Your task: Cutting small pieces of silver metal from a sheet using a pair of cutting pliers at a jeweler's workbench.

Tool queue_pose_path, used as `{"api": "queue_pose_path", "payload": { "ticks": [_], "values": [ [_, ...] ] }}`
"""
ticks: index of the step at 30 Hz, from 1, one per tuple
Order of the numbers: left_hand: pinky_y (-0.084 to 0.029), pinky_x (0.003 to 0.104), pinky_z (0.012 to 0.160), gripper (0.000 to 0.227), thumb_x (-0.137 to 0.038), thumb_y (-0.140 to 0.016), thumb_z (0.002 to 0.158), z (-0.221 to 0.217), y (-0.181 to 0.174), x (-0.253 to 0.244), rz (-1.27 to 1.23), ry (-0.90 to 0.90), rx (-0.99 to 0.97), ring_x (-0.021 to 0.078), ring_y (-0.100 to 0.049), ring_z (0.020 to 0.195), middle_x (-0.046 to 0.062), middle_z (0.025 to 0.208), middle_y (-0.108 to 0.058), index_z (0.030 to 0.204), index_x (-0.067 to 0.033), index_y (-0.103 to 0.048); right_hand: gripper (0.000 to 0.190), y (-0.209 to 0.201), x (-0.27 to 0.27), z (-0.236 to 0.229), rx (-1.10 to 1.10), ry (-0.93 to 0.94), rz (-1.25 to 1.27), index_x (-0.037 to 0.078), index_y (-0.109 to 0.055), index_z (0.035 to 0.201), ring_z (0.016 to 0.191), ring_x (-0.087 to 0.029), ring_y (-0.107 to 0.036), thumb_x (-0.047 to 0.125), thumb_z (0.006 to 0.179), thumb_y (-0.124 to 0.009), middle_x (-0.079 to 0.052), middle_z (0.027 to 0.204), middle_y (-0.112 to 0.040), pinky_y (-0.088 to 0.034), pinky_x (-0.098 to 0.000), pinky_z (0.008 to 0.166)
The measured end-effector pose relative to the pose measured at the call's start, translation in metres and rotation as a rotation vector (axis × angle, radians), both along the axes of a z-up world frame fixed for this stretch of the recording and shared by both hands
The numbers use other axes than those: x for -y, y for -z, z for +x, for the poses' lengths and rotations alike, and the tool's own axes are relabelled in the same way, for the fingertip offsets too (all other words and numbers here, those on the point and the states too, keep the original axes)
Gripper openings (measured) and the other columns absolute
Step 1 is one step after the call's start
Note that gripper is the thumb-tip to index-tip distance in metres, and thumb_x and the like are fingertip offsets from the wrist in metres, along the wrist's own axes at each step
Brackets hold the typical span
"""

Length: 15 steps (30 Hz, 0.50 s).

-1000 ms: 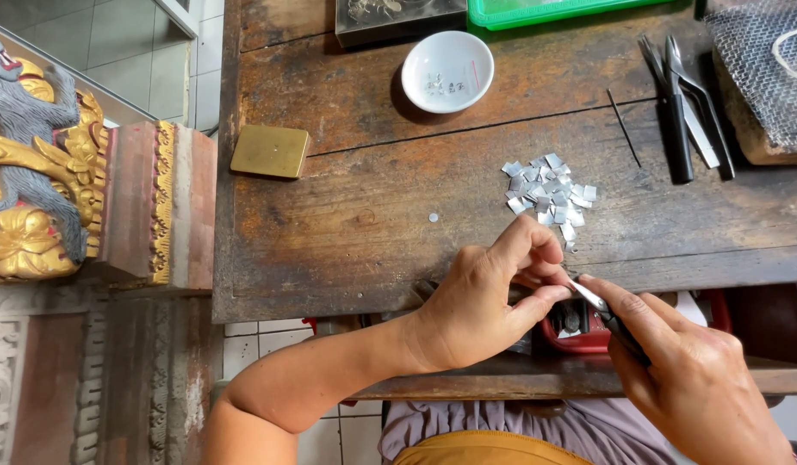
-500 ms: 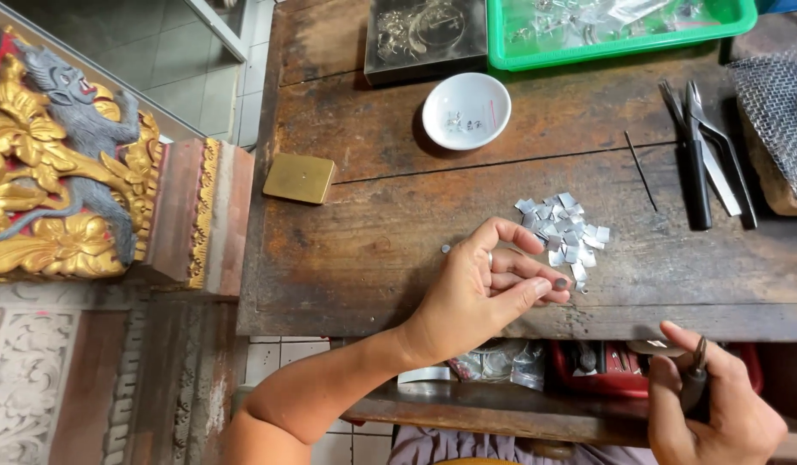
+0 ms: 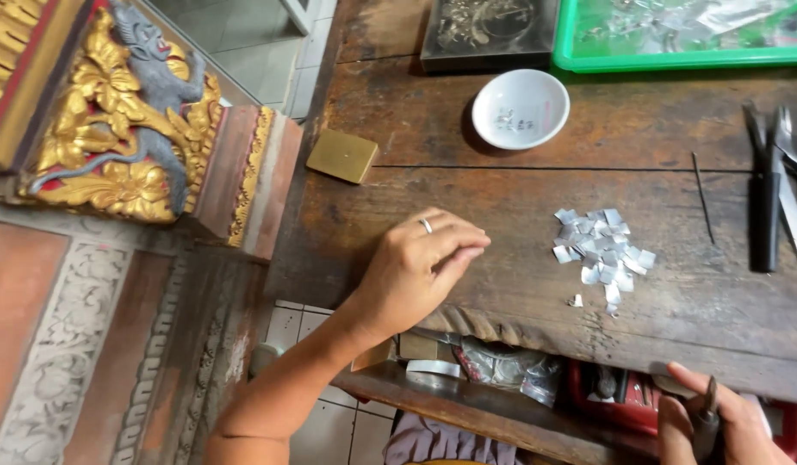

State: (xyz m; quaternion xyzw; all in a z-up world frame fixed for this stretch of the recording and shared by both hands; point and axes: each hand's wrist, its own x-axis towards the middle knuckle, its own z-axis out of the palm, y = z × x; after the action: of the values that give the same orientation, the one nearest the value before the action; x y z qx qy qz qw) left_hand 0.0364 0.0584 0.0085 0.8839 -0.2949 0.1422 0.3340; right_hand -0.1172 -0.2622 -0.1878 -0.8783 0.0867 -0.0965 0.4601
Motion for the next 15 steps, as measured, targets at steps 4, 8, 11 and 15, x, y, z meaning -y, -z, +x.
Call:
{"api": "queue_pose_path", "payload": {
  "ticks": [4, 8, 11, 15],
  "values": [
    [-0.063, 0.029, 0.082, 0.026, 0.012, -0.067, 0.082, -0.007, 0.006, -0.005, -0.101, -0.074, -0.07, 0.0243, -0.075, 0.097, 0.016, 0.111, -0.076, 0.106, 0.0025, -0.072, 0.043, 0.031, 0.013, 0.002, -0.008, -0.058, 0.084, -0.002, -0.069, 0.123, 0.039, -0.016, -0.042, -0.01, 0.081, -0.069, -0.009, 0.045, -0.051, -0.033, -0.0266, 0.052],
    [-0.059, 0.03, 0.077, 0.026, 0.014, -0.057, 0.085, -0.009, 0.007, -0.009, -0.168, -0.165, -0.009, 0.0228, -0.073, 0.089, 0.013, 0.111, -0.075, 0.106, 0.0044, -0.069, 0.044, 0.073, 0.04, 0.001, -0.096, -0.117, 0.094, 0.001, -0.07, 0.127, 0.04, -0.015, -0.042, -0.007, 0.083, -0.071, -0.007, 0.046, -0.048, -0.032, -0.0272, 0.049],
    [-0.055, 0.027, 0.069, 0.035, 0.019, -0.056, 0.081, -0.009, 0.009, -0.011, -0.173, -0.187, 0.015, 0.0197, -0.069, 0.079, 0.013, 0.109, -0.075, 0.111, 0.0035, -0.068, 0.05, 0.071, 0.044, 0.001, -0.134, -0.101, -0.04, 0.002, -0.072, 0.131, 0.04, -0.021, -0.055, -0.006, 0.082, -0.077, -0.015, 0.052, -0.063, -0.043, -0.0292, 0.047],
    [-0.053, 0.026, 0.065, 0.035, 0.019, -0.058, 0.08, -0.006, 0.011, -0.012, -0.152, -0.172, 0.033, 0.0184, -0.066, 0.075, 0.013, 0.105, -0.075, 0.11, 0.0036, -0.069, 0.044, 0.024, 0.026, -0.001, -0.103, -0.089, 0.032, -0.003, -0.068, 0.127, 0.041, -0.02, -0.051, -0.008, 0.083, -0.073, -0.015, 0.053, -0.06, -0.041, -0.0292, 0.05]
  ]
}}
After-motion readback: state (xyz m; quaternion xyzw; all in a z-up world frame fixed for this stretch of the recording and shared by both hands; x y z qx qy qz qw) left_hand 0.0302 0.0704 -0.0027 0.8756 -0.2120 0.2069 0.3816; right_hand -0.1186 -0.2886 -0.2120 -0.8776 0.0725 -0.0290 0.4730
